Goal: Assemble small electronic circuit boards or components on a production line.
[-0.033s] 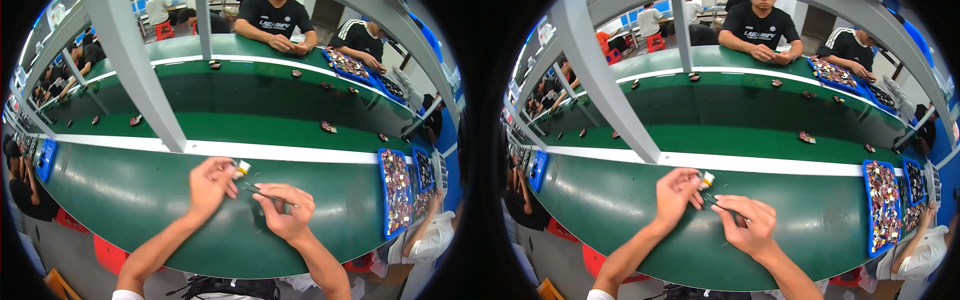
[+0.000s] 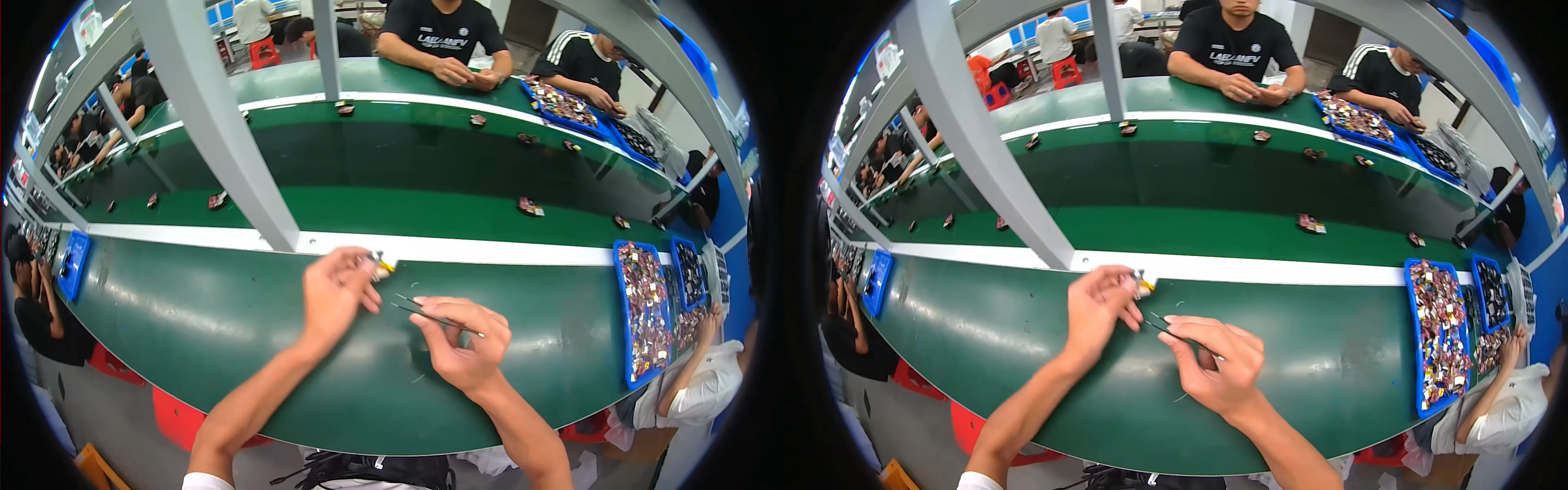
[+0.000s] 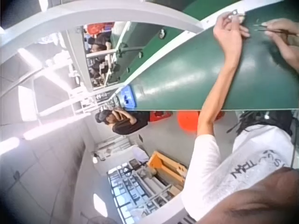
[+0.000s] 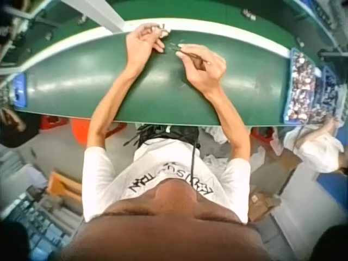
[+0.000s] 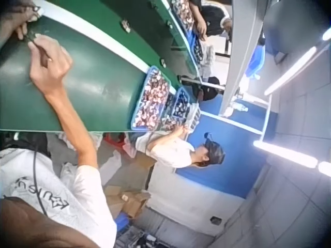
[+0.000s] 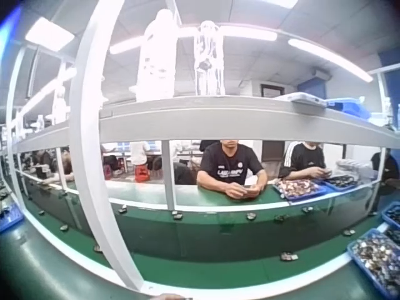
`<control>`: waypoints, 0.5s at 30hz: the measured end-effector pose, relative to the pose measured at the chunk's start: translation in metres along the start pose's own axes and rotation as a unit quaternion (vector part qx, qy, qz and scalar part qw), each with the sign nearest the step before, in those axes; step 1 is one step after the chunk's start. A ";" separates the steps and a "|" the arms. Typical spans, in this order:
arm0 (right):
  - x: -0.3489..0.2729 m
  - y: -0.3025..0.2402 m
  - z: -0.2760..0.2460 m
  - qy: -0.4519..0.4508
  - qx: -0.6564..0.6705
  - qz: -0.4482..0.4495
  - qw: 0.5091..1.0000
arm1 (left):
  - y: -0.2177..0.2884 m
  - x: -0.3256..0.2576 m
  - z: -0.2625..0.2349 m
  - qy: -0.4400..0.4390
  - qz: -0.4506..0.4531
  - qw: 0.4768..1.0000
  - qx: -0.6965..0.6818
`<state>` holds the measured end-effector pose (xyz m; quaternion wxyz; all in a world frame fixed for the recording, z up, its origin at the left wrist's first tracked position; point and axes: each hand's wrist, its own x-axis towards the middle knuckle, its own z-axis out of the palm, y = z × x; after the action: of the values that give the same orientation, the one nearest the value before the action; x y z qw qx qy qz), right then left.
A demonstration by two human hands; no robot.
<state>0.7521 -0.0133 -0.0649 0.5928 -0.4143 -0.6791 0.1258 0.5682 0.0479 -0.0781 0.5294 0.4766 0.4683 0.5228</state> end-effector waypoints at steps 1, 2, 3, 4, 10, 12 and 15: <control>0.001 0.002 0.000 0.011 0.009 -0.009 1.000 | 0.002 0.018 0.000 0.009 0.001 1.000 0.021; 0.002 0.005 0.002 0.023 0.021 -0.019 0.999 | -0.003 0.041 -0.003 0.022 0.027 0.998 0.051; 0.001 0.007 0.006 0.029 0.019 -0.024 0.999 | -0.005 0.063 -0.007 0.038 0.057 0.994 0.081; 0.000 0.011 0.010 0.027 0.021 -0.039 0.999 | -0.004 0.082 -0.009 0.063 0.049 0.989 0.124; -0.005 0.018 0.016 0.016 -0.009 -0.105 0.994 | -0.004 0.135 -0.015 0.176 0.192 0.784 0.564; -0.010 0.020 0.013 0.006 -0.036 -0.110 0.993 | 0.012 0.138 0.011 0.187 0.172 0.770 0.585; -0.016 0.019 0.018 -0.017 -0.054 -0.131 0.990 | 0.012 0.163 0.039 0.074 0.349 0.753 0.554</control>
<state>0.7426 -0.0074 -0.0938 0.5689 -0.3514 -0.7434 0.0175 0.6080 0.2099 -0.0614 -0.0824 0.7763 0.5150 0.3540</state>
